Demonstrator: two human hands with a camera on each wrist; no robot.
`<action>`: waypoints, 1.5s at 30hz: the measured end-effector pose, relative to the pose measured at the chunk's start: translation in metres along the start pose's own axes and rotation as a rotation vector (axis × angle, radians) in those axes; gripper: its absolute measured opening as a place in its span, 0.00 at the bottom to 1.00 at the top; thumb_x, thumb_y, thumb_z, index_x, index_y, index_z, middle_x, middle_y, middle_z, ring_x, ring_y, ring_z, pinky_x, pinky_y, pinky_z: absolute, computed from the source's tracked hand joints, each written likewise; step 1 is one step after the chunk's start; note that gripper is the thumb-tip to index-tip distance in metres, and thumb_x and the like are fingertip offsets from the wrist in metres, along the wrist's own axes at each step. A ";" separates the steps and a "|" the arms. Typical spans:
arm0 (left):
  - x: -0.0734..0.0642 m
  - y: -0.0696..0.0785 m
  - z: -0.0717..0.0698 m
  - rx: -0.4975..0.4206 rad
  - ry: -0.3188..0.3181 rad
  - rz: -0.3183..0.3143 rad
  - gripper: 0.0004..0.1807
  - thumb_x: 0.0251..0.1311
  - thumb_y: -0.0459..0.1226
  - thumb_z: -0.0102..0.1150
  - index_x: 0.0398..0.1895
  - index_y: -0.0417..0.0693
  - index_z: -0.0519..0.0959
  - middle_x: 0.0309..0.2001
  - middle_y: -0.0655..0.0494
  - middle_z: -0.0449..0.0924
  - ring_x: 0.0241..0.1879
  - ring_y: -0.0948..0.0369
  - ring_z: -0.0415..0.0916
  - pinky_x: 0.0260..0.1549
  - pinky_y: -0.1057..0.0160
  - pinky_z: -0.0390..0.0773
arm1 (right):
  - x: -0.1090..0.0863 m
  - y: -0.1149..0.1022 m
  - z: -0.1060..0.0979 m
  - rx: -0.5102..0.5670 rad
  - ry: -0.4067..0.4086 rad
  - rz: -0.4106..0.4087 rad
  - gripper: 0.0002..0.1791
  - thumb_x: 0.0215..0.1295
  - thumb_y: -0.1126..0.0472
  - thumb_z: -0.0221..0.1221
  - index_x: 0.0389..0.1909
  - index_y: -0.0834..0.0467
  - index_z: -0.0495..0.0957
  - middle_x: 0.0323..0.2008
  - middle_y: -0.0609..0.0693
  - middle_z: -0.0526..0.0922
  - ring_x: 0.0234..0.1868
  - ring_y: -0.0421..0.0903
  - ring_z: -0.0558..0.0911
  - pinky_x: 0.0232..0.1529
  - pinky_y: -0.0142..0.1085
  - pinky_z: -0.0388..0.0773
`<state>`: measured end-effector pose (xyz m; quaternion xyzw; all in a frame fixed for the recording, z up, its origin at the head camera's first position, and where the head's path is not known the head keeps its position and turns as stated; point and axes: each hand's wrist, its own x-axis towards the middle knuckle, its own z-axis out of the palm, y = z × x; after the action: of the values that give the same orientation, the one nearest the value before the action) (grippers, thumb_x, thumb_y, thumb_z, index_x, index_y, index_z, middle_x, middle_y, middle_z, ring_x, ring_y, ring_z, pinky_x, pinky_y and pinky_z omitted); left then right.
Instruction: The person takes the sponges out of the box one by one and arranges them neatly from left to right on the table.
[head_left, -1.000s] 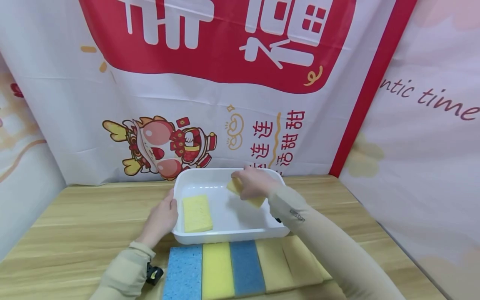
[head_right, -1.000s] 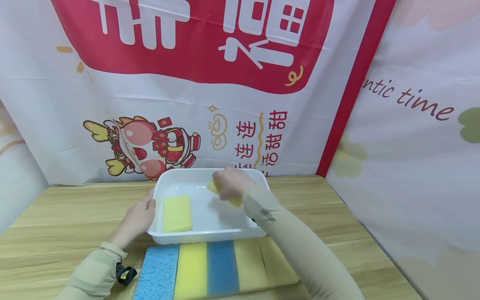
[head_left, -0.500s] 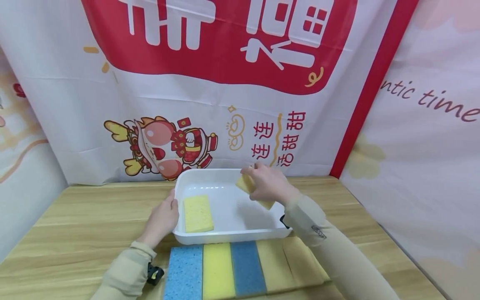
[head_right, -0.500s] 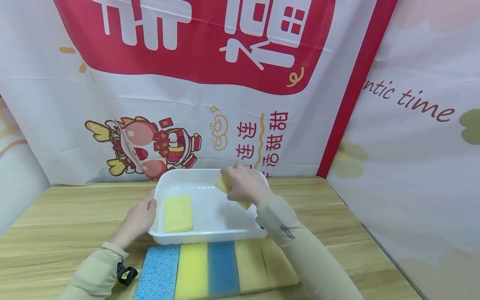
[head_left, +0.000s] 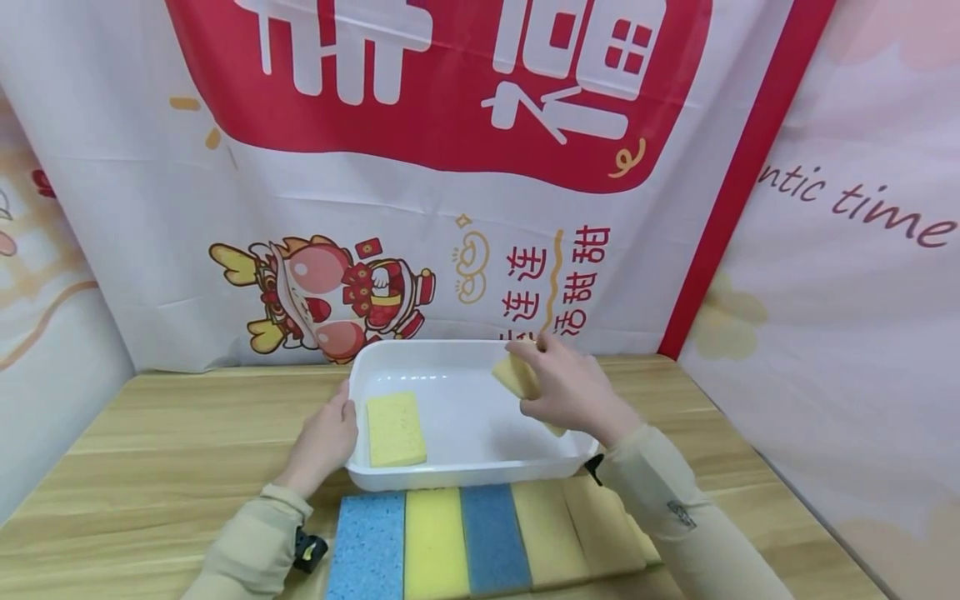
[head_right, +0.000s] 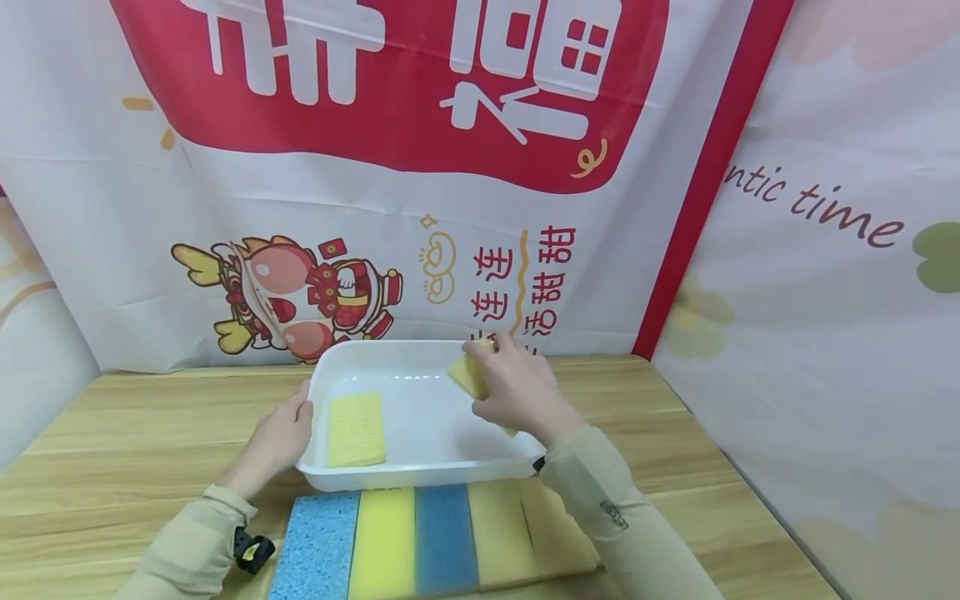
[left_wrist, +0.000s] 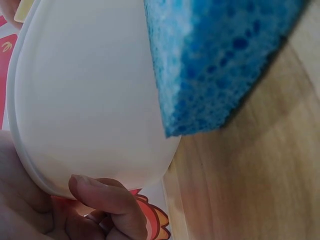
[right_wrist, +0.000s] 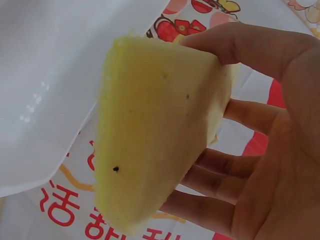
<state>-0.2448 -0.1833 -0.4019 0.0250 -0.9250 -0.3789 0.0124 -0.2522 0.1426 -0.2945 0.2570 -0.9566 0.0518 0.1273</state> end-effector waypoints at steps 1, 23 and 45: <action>0.000 0.000 0.000 -0.001 0.001 0.000 0.30 0.79 0.43 0.26 0.78 0.39 0.43 0.72 0.33 0.54 0.56 0.42 0.70 0.47 0.41 0.77 | -0.003 0.000 0.000 0.001 0.002 0.007 0.40 0.48 0.53 0.71 0.67 0.46 0.72 0.44 0.53 0.73 0.33 0.46 0.72 0.22 0.37 0.72; 0.001 -0.001 0.003 -0.035 0.004 -0.005 0.30 0.79 0.43 0.27 0.78 0.40 0.43 0.73 0.36 0.53 0.61 0.42 0.66 0.58 0.36 0.68 | -0.064 0.034 0.004 -0.008 0.122 0.087 0.41 0.51 0.49 0.68 0.69 0.48 0.68 0.46 0.57 0.74 0.30 0.48 0.74 0.21 0.41 0.75; 0.000 -0.001 0.001 -0.025 0.013 -0.014 0.31 0.79 0.45 0.26 0.78 0.41 0.43 0.73 0.35 0.53 0.42 0.48 0.76 0.25 0.58 0.78 | -0.111 0.066 0.010 -0.015 0.089 0.200 0.40 0.50 0.47 0.70 0.66 0.50 0.70 0.46 0.61 0.76 0.30 0.49 0.76 0.19 0.47 0.76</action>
<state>-0.2453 -0.1834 -0.4040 0.0339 -0.9199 -0.3903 0.0159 -0.1952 0.2506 -0.3361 0.1570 -0.9712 0.0683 0.1656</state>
